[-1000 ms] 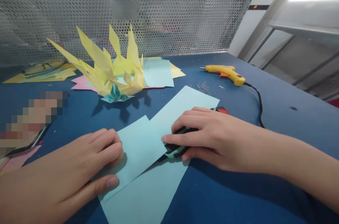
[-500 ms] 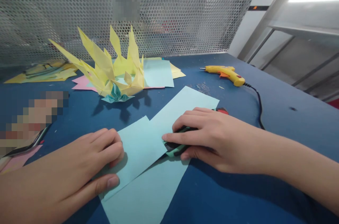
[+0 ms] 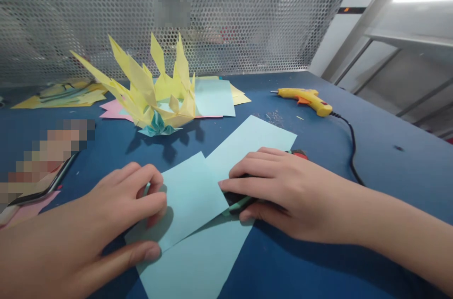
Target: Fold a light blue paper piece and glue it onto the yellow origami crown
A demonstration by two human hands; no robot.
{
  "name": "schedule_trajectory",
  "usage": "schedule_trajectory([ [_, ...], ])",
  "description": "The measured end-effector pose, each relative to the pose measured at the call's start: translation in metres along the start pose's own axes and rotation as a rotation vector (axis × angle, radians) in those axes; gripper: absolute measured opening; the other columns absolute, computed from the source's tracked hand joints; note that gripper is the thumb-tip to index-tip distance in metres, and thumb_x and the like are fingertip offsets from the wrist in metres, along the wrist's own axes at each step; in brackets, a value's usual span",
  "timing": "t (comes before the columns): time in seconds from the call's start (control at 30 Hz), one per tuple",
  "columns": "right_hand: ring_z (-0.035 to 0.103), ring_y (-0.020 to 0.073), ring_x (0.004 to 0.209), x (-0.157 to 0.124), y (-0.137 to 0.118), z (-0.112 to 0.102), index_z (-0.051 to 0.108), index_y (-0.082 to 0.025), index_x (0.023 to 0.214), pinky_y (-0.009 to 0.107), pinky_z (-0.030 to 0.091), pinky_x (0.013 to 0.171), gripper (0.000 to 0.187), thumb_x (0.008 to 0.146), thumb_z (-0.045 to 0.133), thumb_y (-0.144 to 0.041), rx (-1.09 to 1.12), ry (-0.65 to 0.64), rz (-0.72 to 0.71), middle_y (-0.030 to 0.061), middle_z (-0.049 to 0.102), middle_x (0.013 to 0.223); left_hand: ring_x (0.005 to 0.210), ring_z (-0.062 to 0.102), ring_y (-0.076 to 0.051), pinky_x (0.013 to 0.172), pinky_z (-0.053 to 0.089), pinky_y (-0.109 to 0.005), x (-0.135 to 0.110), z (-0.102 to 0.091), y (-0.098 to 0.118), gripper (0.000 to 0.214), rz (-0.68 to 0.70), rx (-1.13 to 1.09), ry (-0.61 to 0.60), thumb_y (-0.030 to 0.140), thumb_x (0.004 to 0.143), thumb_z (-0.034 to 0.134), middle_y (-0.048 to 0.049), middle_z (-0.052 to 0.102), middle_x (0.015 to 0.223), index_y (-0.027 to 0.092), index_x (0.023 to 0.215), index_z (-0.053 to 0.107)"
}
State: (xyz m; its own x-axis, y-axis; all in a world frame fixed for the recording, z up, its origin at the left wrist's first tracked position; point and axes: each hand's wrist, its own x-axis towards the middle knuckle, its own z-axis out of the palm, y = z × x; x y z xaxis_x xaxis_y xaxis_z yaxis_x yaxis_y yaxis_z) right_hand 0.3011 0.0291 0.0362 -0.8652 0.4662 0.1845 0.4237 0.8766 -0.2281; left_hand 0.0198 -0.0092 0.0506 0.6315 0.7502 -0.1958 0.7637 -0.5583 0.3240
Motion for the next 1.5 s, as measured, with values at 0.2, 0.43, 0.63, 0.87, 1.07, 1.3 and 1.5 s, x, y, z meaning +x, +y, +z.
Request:
schedule_trajectory([
  [0.2,0.062,0.0212,0.088,0.002,0.001,0.002,0.061,-0.018,0.114,0.034,0.05,0.078,0.025,0.093,0.051,-0.028,-0.024,0.024,-0.022,0.0095,0.066,0.099,0.071,0.049,-0.015,0.06,0.038,-0.029,0.001,-0.001,-0.008,0.022,-0.077,-0.153,-0.094,0.034,0.091,0.049,0.0032,0.05,0.086,0.024,0.071,0.046],
  [0.43,0.062,0.0214,0.085,0.006,-0.009,0.002,0.06,-0.016,0.108,0.035,0.047,0.075,0.023,0.097,0.042,-0.027,-0.101,0.018,-0.065,0.01,0.066,0.098,0.07,0.052,-0.012,0.061,0.04,-0.026,-0.001,-0.005,-0.011,0.013,-0.099,-0.234,-0.12,0.026,0.09,0.049,0.0054,0.053,0.088,0.026,0.077,0.048],
  [0.63,0.063,0.0219,0.084,0.008,-0.015,0.004,0.061,-0.016,0.099,0.035,0.047,0.074,0.027,0.099,0.036,-0.026,-0.136,0.024,-0.073,0.011,0.067,0.096,0.069,0.051,-0.012,0.061,0.04,-0.027,-0.001,-0.005,-0.012,0.013,-0.125,-0.23,-0.145,0.028,0.091,0.047,0.0058,0.052,0.089,0.027,0.078,0.048],
  [0.87,0.061,0.0208,0.082,0.009,-0.014,0.003,0.06,-0.016,0.098,0.034,0.047,0.072,0.028,0.1,0.034,-0.027,-0.125,-0.021,-0.081,0.0098,0.066,0.095,0.071,0.051,-0.012,0.061,0.038,-0.026,0.0,-0.005,-0.012,0.013,-0.121,-0.235,-0.15,0.028,0.09,0.05,0.006,0.053,0.088,0.027,0.077,0.048],
  [1.07,0.059,0.0201,0.086,0.006,-0.01,0.002,0.057,-0.018,0.106,0.033,0.047,0.076,0.021,0.098,0.039,-0.025,-0.052,-0.052,-0.066,0.0091,0.064,0.1,0.073,0.05,-0.013,0.062,0.037,-0.028,-0.001,-0.005,-0.013,0.016,-0.126,-0.238,-0.158,0.033,0.091,0.049,0.0065,0.054,0.087,0.027,0.076,0.048],
  [1.3,0.06,0.0207,0.083,0.005,-0.018,0.003,0.06,-0.019,0.097,0.034,0.049,0.071,0.019,0.097,0.041,-0.025,-0.072,-0.027,-0.007,0.0084,0.063,0.098,0.076,0.05,-0.013,0.065,0.037,-0.029,-0.003,-0.005,-0.013,0.014,-0.136,-0.239,-0.16,0.032,0.091,0.049,0.0067,0.053,0.089,0.027,0.078,0.048],
  [1.5,0.062,0.0217,0.081,0.009,-0.026,0.007,0.061,-0.019,0.088,0.035,0.05,0.068,0.029,0.099,0.035,-0.026,-0.137,0.018,-0.031,0.0093,0.065,0.094,0.076,0.05,-0.013,0.066,0.038,-0.029,-0.003,-0.005,-0.013,0.012,-0.14,-0.247,-0.168,0.032,0.09,0.049,0.0068,0.053,0.09,0.028,0.079,0.048],
])
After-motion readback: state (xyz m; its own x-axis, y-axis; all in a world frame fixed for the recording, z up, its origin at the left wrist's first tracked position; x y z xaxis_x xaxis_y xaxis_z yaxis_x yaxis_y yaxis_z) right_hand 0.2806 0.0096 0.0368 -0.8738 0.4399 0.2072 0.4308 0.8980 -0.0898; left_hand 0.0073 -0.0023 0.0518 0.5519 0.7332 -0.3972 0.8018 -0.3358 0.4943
